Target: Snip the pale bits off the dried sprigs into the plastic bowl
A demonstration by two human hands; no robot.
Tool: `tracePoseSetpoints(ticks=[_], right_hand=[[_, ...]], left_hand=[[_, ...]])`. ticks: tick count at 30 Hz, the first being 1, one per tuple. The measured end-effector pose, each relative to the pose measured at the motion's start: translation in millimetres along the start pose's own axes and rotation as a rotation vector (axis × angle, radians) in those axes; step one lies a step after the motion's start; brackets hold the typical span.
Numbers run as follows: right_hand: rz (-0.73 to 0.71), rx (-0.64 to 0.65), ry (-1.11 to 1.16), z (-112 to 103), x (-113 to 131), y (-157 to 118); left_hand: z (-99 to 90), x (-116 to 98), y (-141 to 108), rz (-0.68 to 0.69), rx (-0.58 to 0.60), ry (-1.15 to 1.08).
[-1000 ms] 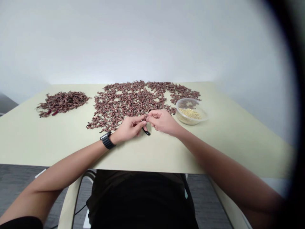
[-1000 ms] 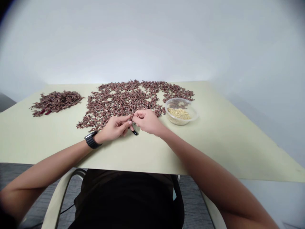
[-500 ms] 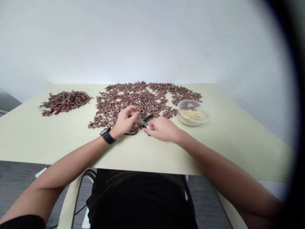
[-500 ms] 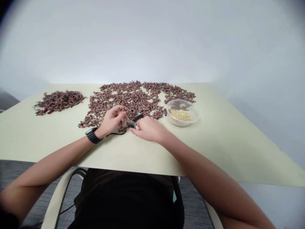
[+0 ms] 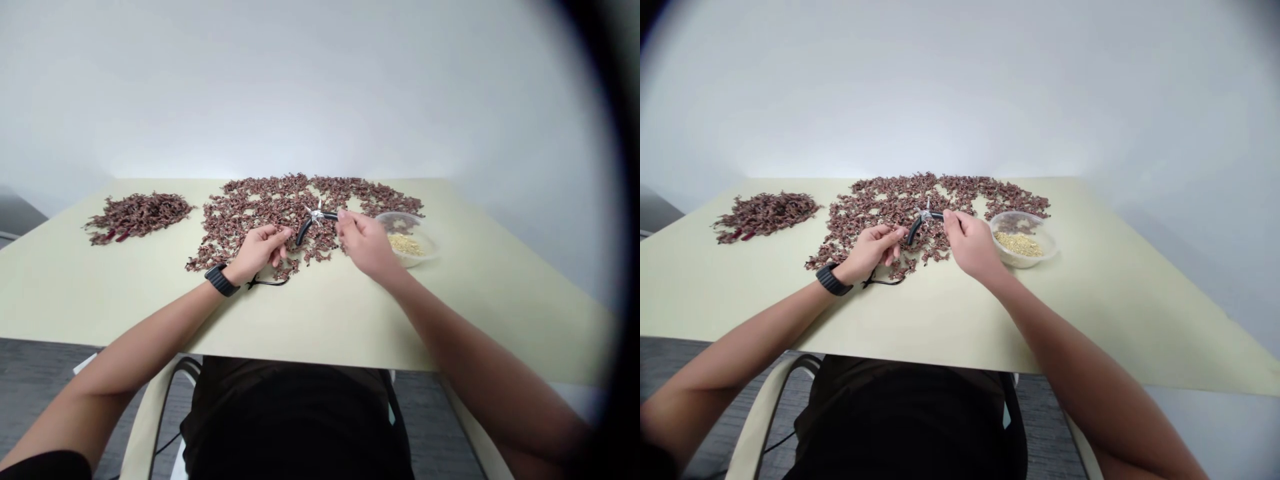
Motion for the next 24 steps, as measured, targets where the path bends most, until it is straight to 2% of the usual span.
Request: tracePoseSetpoints(ticks=[3,6,9,13,18,24], right_hand=[[0.254,0.190,0.402,14.3,-23.6,3.4],[0.363,0.290,0.502,26.0,-41.3,4.0],[0.266,0.199,0.261,25.1,-45.0,5.7],[0.003,0.000,-0.111,24.5,-24.9,-1.7],[-0.024,0.118,-0.189,44.5,-15.1,-18.1],[-0.030,0.179,-0.249,46.2,-13.5,-21.4]], left_hand=[[12.7,0.9,-4.5,-0.078,0.177,-0.099],[20.7,1.0,-8.7,-0.146,0.260,-0.197],[25.8,1.8,-11.9,-0.191,0.268,-0.239],[32.0,2.4,-15.8,-0.173,0.235,-0.267],[36.6,7.3,-18.8,-0.163,0.233,-0.262],[34.5,7.9,-18.6,-0.134,0.233,-0.164]])
Point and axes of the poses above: each hand's wrist, its own y-axis towards the middle knuckle, its own z-axis out of the palm, x = y × z, the point moved 5 cm from there along y, towards the middle knuckle, and after that the axes turned 1 degree about y, right-handed, at the moved point
